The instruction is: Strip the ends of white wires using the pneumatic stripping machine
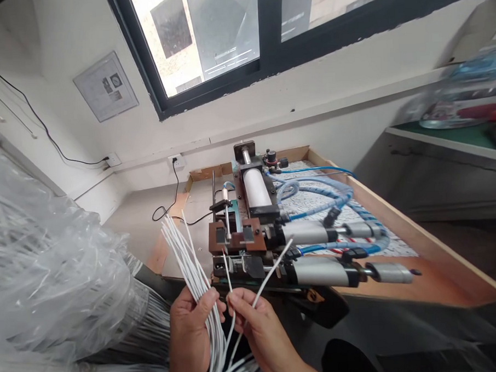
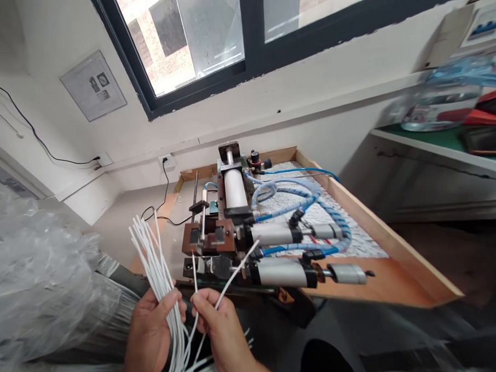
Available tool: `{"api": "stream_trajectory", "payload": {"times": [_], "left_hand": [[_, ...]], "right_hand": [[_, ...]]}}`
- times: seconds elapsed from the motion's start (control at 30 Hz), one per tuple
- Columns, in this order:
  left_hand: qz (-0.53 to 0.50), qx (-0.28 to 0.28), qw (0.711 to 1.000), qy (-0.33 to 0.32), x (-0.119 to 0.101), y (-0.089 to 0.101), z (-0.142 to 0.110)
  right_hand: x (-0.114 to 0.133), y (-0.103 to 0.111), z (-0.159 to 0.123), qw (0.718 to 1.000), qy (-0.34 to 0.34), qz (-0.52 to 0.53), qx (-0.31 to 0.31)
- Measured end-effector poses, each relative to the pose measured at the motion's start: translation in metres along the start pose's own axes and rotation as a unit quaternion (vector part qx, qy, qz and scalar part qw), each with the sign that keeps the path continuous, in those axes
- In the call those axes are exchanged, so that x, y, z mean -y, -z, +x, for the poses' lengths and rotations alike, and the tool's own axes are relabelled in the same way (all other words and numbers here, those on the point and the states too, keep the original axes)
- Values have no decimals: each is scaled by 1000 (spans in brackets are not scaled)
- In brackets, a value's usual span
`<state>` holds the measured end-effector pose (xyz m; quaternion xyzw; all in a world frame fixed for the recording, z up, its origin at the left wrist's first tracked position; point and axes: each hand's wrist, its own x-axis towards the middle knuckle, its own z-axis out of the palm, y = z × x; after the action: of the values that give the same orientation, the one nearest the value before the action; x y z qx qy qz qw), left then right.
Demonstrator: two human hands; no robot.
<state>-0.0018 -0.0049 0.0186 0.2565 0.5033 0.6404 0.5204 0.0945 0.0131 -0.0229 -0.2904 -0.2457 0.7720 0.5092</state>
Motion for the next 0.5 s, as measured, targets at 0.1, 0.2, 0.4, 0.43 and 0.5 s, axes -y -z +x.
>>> {"api": "stream_trajectory", "payload": {"times": [0.1,0.2,0.4,0.43,0.5], "left_hand": [[5,31,999,17,12,6,-7],[-7,21,999,23,18,12,-12],[-14,-7,1000,-18,14,14,-10],[-13,-9,999,-29,13,13,-9],[-1,-11,999,-49,10,12,-6]], "right_hand": [[-1,3,-4,998,23,-49,44],[-6,7,-7,997,21,-65,46],[-11,8,-10,999,-10,-50,0],[-10,8,-11,999,-15,-52,2],[-10,8,-13,998,-27,-60,14]]}}
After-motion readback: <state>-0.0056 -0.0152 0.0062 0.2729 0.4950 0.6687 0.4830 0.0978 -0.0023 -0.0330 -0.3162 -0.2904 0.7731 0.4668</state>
